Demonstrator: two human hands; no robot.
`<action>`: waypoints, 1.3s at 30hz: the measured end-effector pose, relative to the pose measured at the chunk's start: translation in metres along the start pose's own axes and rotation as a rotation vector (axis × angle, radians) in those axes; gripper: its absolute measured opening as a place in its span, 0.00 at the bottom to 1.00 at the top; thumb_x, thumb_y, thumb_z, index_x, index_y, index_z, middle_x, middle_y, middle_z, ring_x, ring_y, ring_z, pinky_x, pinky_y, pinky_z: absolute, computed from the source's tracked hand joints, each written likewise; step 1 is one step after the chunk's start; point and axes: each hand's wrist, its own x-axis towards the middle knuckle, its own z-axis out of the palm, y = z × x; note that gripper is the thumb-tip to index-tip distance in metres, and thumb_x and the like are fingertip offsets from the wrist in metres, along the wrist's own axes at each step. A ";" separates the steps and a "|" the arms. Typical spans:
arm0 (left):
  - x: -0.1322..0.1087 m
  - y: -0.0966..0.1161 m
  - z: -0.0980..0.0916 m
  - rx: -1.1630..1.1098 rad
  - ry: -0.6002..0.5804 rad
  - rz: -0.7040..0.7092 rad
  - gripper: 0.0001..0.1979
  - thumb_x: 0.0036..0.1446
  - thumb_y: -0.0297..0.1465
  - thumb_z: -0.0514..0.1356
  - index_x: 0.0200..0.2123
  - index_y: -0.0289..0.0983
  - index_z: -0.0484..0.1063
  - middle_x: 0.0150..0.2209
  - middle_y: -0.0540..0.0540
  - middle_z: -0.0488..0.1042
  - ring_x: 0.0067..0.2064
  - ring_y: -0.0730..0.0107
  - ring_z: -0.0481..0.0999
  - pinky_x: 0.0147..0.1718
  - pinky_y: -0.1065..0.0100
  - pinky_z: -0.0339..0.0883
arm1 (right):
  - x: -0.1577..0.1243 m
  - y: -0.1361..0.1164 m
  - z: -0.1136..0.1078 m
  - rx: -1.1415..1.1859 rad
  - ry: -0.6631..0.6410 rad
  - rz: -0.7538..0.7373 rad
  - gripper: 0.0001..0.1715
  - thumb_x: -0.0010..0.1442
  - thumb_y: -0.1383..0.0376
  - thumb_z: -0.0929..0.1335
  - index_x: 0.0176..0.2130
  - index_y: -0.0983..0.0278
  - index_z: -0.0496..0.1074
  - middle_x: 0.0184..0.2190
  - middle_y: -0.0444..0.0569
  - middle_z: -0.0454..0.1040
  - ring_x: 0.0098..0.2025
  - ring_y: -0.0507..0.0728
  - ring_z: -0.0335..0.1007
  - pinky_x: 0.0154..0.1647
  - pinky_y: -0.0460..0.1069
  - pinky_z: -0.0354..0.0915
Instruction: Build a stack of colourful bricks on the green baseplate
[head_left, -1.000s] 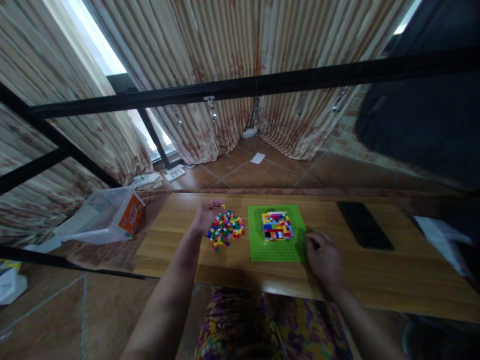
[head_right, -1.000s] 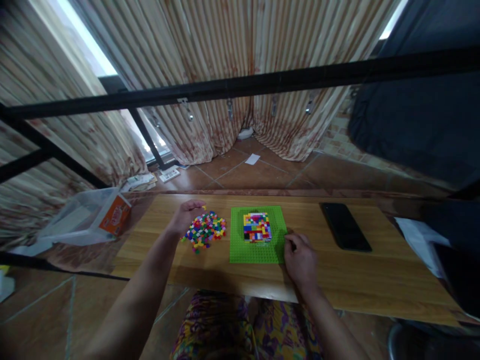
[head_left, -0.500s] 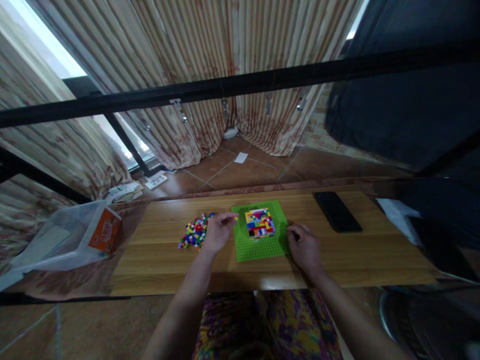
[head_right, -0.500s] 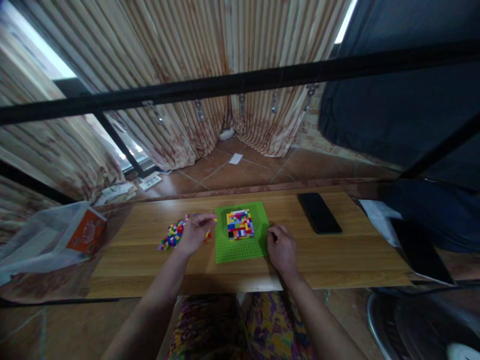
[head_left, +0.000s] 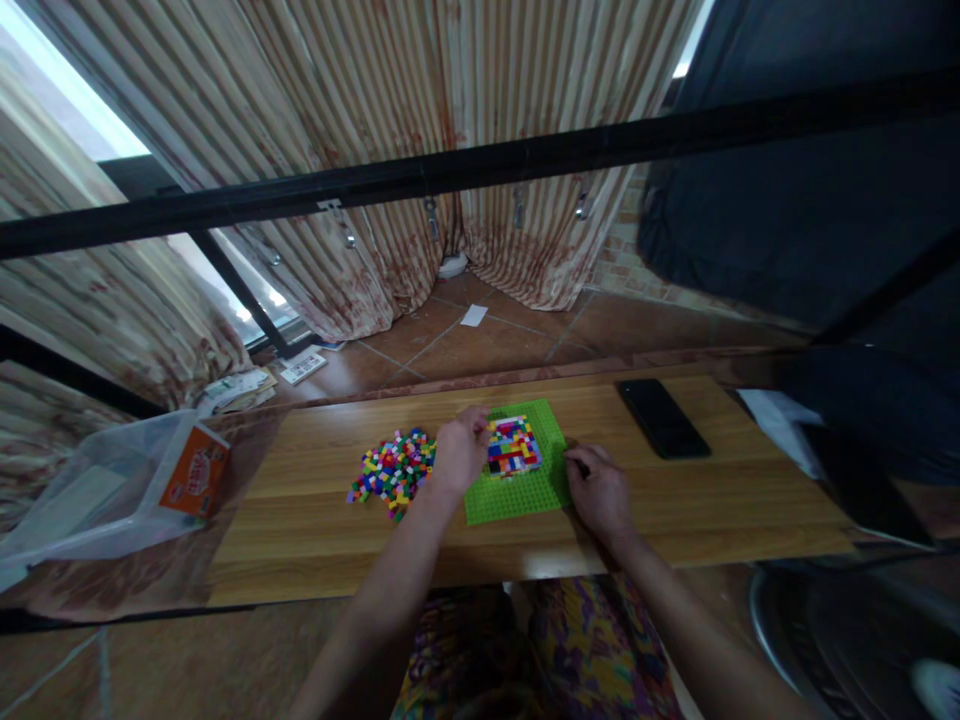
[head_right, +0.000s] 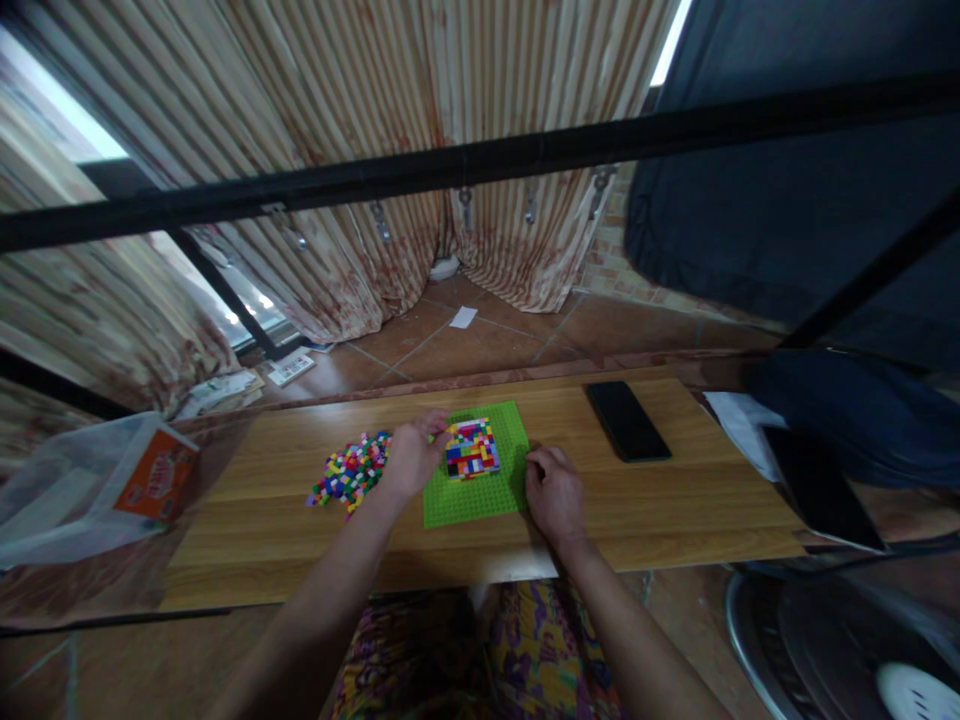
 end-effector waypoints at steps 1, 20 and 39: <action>0.001 0.002 0.000 0.030 -0.015 0.010 0.15 0.55 0.23 0.58 0.46 0.37 0.73 0.38 0.46 0.80 0.39 0.69 0.79 0.44 0.68 0.71 | 0.000 0.000 0.000 0.003 0.000 0.003 0.12 0.60 0.66 0.61 0.33 0.63 0.73 0.34 0.51 0.74 0.37 0.57 0.71 0.42 0.51 0.66; 0.000 0.009 0.009 0.314 -0.056 -0.037 0.11 0.58 0.31 0.58 0.45 0.40 0.74 0.40 0.47 0.81 0.42 0.66 0.79 0.45 0.68 0.67 | 0.000 0.000 0.000 0.019 0.005 -0.001 0.11 0.60 0.66 0.61 0.34 0.63 0.73 0.36 0.52 0.74 0.38 0.57 0.71 0.42 0.52 0.67; -0.005 0.002 0.014 0.119 -0.005 -0.029 0.13 0.57 0.25 0.58 0.44 0.40 0.74 0.41 0.48 0.80 0.42 0.68 0.79 0.47 0.67 0.69 | 0.001 -0.003 -0.001 0.023 -0.010 0.032 0.12 0.60 0.65 0.61 0.34 0.62 0.74 0.36 0.52 0.74 0.38 0.58 0.71 0.42 0.52 0.67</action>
